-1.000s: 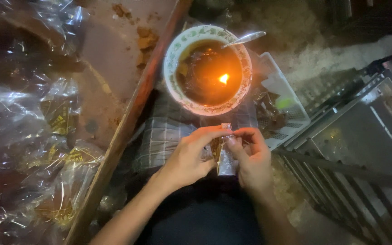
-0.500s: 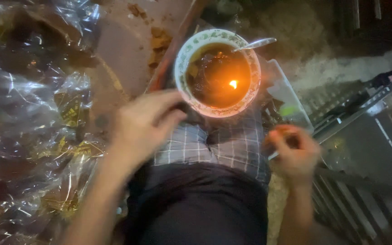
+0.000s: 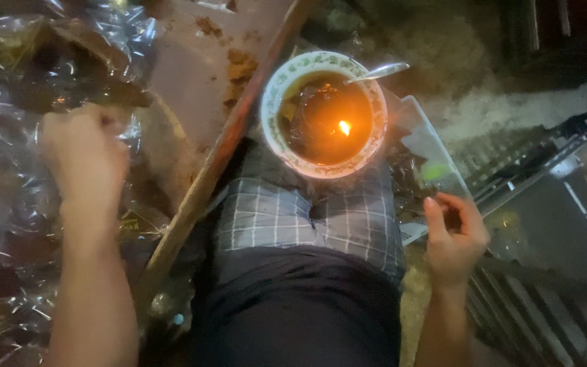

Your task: Sealing small plastic bags containing food items by folding the opening and passing it over a candle flame to heat-seal the plastic.

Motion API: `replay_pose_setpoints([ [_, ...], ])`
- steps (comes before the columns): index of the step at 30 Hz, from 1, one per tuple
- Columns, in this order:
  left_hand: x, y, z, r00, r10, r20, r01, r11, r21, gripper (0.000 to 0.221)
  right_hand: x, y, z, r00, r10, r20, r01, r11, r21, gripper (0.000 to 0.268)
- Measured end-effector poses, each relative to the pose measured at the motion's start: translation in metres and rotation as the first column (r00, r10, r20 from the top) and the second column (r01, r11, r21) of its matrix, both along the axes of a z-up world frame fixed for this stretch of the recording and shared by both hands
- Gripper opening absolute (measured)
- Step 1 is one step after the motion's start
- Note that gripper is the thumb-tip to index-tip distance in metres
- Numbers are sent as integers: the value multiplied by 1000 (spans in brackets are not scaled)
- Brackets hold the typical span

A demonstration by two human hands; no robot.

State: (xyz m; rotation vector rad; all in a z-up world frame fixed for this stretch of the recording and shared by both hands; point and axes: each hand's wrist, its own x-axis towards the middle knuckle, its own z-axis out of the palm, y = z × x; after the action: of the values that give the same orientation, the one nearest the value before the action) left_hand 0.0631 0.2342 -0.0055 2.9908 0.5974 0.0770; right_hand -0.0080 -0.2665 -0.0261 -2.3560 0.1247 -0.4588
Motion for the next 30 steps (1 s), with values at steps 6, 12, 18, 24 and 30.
replay_pose_setpoints([
  [6,-21,-12,21,862,-18,507,176,948,-265,23,-3,4,-3,1000,13,-15,-12,997,80,9],
  [12,-28,-46,51,598,63,799,493,757,-429,18,-4,37,15,987,35,-157,-3,980,200,10],
  [18,-38,-136,75,740,92,667,447,674,-588,16,-7,89,26,867,497,-37,-456,822,342,37],
  [24,-47,-206,61,922,40,385,342,382,-859,4,-9,130,53,731,681,-44,-575,650,497,50],
  [30,-54,-223,46,944,-33,329,312,415,-854,13,0,121,55,856,512,-70,-487,845,220,7],
])
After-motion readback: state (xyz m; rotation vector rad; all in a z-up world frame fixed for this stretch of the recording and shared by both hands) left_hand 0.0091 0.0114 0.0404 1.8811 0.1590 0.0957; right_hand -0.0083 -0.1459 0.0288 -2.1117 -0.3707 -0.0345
